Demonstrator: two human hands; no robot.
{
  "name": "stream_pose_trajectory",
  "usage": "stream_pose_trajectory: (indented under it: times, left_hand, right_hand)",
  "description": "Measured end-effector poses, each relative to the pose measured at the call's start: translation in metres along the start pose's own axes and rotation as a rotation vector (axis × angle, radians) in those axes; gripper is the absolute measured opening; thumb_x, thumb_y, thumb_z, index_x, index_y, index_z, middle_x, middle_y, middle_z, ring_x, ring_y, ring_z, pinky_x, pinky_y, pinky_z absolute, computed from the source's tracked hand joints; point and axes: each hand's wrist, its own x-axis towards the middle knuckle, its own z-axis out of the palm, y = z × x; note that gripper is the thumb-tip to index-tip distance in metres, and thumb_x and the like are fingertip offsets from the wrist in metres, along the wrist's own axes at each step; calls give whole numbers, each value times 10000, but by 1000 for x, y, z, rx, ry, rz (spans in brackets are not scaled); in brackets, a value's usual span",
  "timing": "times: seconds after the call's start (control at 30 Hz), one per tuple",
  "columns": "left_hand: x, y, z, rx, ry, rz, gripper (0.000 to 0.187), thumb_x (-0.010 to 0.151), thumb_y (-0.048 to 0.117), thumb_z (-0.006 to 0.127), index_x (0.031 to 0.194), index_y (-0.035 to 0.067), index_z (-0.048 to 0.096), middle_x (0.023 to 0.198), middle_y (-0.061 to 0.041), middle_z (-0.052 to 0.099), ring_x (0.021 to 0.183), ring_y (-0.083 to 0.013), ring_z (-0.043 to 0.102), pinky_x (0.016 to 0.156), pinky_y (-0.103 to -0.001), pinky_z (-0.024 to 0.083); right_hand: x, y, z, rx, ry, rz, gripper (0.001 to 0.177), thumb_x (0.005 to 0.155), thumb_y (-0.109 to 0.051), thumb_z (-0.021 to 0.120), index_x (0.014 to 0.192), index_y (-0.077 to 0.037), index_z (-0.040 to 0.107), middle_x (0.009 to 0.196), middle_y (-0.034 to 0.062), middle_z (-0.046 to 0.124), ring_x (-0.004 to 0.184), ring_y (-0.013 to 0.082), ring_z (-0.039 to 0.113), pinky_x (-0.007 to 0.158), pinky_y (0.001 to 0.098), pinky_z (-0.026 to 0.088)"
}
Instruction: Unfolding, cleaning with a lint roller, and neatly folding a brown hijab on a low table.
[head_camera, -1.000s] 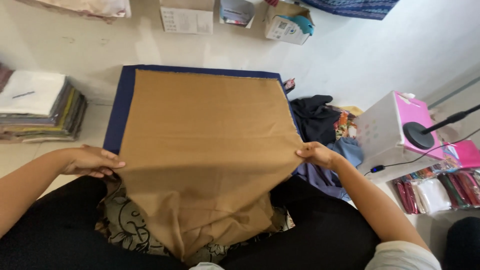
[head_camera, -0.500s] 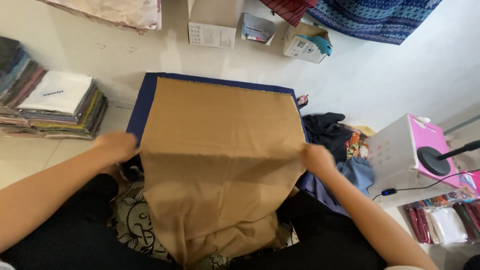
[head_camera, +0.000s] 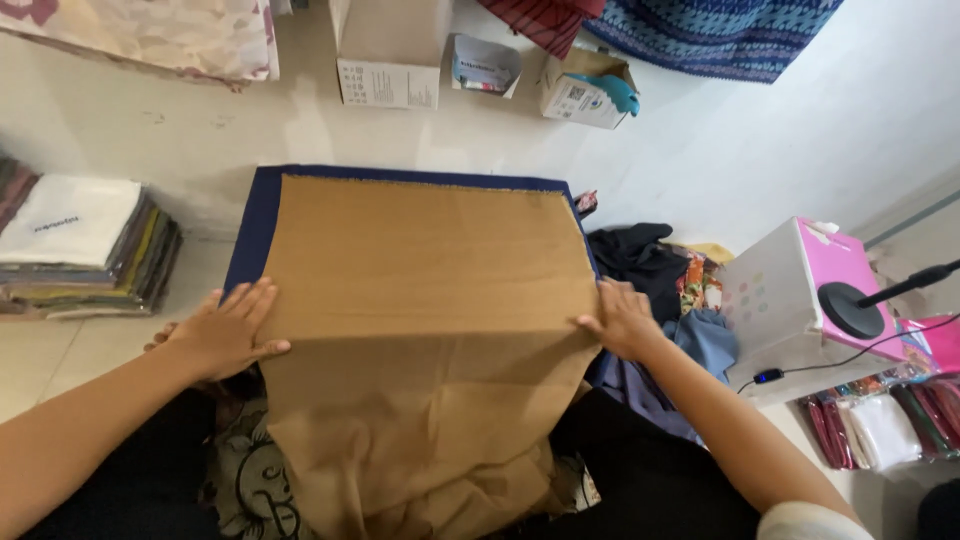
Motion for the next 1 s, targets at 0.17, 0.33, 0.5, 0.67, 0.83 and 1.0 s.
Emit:
stream_pose_trajectory:
  times: [0.17,0.33,0.5,0.67,0.83,1.0]
  left_hand:
    - [9,20,-52,15,261,-146,1013,921,880,73,1610,161,254,1700,-111,219,1586,-313,161,1286,-480,69]
    - [64,63,-37,-171,530,225,900,961,783,191,1596,148,242,1655,-122,244,1540,-353,176,1255,-511,108]
    - [79,30,-18,-296,212,156,698,1053,640,132,1644,268,121,1706,-66,111,1560,-357,96,1239,-583,50]
    - [115,-44,22,-335,412,-520,978,977,764,205,1496,-47,374,1693,-266,171,1570,-503,-21,1203,-583,39]
    - [97,48,-99,38,414,-33,751,976,655,399,1538,157,381,1564,-133,422,1466,-385,357,1127,-524,312]
    - [99,55,-90,-240,184,355,706,1028,637,121,1632,272,161,1707,-47,135,1563,-360,71,1255,-528,71]
  right_hand:
    - [46,-35,-13,-97,-3,-145,843,945,-773,412,1504,-144,460,1494,163,498,1326,355,489,1101,478,350]
    - [92,-125,4,66,-171,-535,959,932,-806,188,1571,-99,300,1592,206,318,1446,418,306,1156,567,259]
    - [94,-59,8,456,-254,-406,795,968,-727,355,1569,-210,418,1610,115,413,1525,367,282,1234,551,179]
    - [93,63,38,-141,-55,267,849,1005,-690,214,1546,-41,292,1628,202,241,1379,489,265,1110,643,148]
    - [168,-81,3,388,-58,-335,815,849,-782,499,1452,-237,545,1503,79,521,1431,356,393,1218,525,248]
    - [178,-104,32,374,-254,-676,711,1038,-626,288,1611,-206,327,1672,151,297,1530,411,250,1219,603,200]
